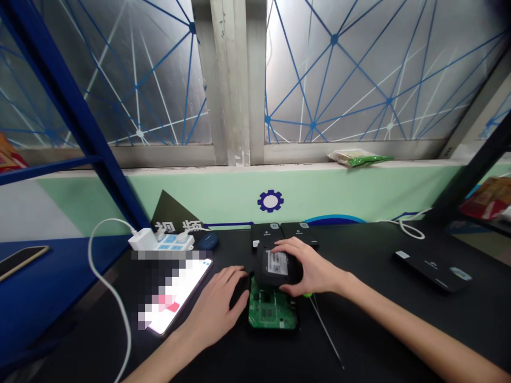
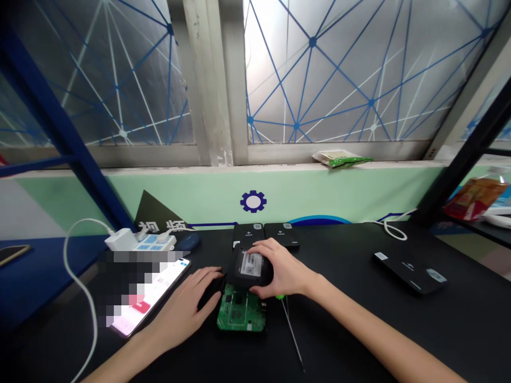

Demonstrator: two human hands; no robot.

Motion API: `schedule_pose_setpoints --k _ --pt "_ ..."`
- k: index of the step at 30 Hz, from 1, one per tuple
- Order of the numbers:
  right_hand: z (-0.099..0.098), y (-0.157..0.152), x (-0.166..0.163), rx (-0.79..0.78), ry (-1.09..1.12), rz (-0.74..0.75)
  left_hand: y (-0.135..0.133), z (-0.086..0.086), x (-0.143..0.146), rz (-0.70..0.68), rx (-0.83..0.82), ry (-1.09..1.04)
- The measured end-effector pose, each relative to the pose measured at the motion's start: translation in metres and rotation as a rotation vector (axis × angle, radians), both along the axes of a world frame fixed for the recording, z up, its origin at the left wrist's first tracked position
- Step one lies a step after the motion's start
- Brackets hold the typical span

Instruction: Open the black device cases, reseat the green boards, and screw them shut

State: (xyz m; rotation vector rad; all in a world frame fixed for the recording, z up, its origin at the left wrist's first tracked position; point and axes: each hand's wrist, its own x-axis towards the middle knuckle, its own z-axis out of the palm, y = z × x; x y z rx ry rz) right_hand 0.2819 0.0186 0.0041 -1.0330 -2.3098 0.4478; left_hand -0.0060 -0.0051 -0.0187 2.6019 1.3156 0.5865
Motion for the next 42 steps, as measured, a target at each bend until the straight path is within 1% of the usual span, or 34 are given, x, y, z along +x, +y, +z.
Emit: schedule_pose_setpoints --k 4,9,12,16,20,24,29,33,35,37,40,42 --pt "-0.001 0.026 -0.007 0.061 -0.005 -0.021 -0.002 0.002 0.0 0.005 0.007 -0.016" --pt "-0.006 0.06 -0.028 0.116 -0.041 -0.009 -0.003 0.006 0.002 -0.005 0.017 -0.027" --pt "-0.011 0.076 -0.039 0.14 -0.055 0.005 -0.004 0.009 0.003 -0.004 0.004 -0.021" --pt "-0.018 0.088 -0.044 0.159 -0.072 0.004 -0.004 0.009 0.003 0.004 -0.026 -0.015" --pt "-0.022 0.09 -0.041 0.15 -0.064 0.003 -0.004 0.007 0.002 0.004 -0.053 -0.004" --pt "-0.02 0.087 -0.038 0.14 -0.084 0.008 -0.003 0.005 0.001 0.004 -0.055 0.001" --pt "-0.011 0.075 -0.032 0.16 -0.094 -0.007 -0.002 0.004 0.001 0.001 -0.049 0.007" --pt "-0.002 0.056 -0.027 0.226 -0.047 -0.012 -0.002 0.004 0.001 -0.001 -0.037 -0.008" --pt "0.003 0.043 -0.024 0.232 -0.043 -0.024 -0.002 0.004 0.001 -0.007 -0.03 -0.013" --pt "0.008 0.028 -0.022 0.181 -0.098 -0.03 -0.001 0.003 0.001 -0.013 -0.024 -0.016" --pt "0.019 0.005 -0.02 0.04 -0.269 0.015 -0.001 0.003 0.001 -0.017 -0.024 -0.02" --pt "0.025 -0.006 -0.02 -0.026 -0.37 0.018 -0.001 0.003 0.001 -0.018 -0.029 -0.026"
